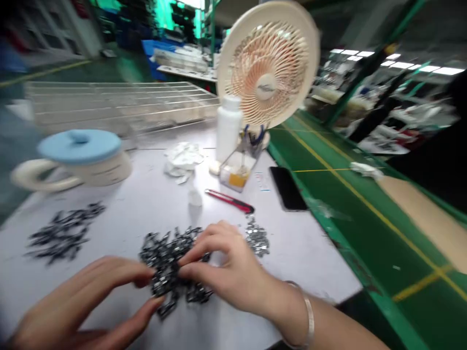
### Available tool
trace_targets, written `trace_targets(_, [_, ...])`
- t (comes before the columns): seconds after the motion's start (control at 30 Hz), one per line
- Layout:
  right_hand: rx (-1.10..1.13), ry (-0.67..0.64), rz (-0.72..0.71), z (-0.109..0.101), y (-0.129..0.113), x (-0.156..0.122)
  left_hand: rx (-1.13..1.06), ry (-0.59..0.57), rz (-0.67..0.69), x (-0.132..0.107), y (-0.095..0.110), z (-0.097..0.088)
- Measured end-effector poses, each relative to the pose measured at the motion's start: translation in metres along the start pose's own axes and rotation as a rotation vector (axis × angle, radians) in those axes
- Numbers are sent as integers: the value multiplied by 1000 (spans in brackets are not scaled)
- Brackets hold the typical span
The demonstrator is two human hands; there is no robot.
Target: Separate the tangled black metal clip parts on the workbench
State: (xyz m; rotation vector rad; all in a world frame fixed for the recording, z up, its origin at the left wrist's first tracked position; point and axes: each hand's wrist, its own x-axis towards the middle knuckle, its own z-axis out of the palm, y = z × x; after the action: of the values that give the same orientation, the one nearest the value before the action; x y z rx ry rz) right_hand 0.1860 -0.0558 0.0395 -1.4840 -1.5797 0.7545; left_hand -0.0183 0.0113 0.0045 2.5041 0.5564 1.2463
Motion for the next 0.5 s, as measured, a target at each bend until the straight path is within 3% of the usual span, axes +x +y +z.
trace_targets(0.1, [55, 2, -18, 3, 16, -5, -30, -44, -40, 8, 12, -5])
trace_targets(0.2, [-73, 24, -84, 5, 26, -9, -19, -58, -83, 6, 12, -3])
trace_targets(0.37, [-168, 39, -200, 6, 23, -10, 6, -75, -89, -1, 10, -2])
trace_targets(0.5, [-169, 16, -212, 10, 22, -11, 8, -90, -83, -1, 11, -2])
